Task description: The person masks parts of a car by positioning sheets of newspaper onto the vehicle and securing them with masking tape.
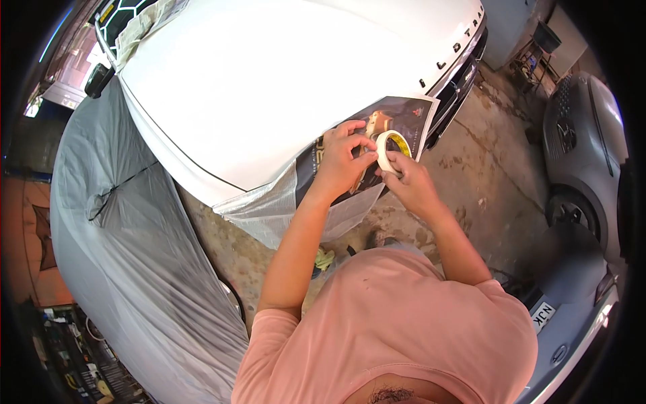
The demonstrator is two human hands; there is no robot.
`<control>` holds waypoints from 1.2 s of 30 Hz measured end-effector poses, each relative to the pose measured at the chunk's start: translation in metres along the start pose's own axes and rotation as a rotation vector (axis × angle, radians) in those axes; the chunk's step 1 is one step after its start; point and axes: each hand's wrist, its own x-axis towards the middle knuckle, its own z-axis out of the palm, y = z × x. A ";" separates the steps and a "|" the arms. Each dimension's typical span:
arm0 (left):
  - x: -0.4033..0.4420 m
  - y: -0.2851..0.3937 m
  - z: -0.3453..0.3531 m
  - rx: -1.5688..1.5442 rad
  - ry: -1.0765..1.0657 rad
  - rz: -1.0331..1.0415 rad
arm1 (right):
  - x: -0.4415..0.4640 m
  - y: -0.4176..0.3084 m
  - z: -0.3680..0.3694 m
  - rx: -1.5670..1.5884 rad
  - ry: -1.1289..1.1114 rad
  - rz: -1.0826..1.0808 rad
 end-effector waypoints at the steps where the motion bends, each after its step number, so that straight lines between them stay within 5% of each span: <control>1: 0.000 0.002 -0.001 -0.006 0.000 -0.011 | 0.000 0.001 0.000 -0.004 0.006 -0.016; 16: 0.001 -0.001 0.003 0.042 0.051 0.040 | -0.002 -0.022 0.002 -0.120 0.049 -0.003; 23: 0.000 -0.010 0.007 0.079 0.083 0.116 | 0.008 -0.012 -0.019 -0.418 -0.006 -0.365; 31: -0.001 -0.010 0.013 0.022 0.110 0.108 | 0.003 -0.035 -0.022 -0.372 -0.113 0.077; 36: 0.000 -0.009 0.016 0.062 0.145 0.161 | 0.002 -0.020 -0.021 -0.206 -0.068 0.065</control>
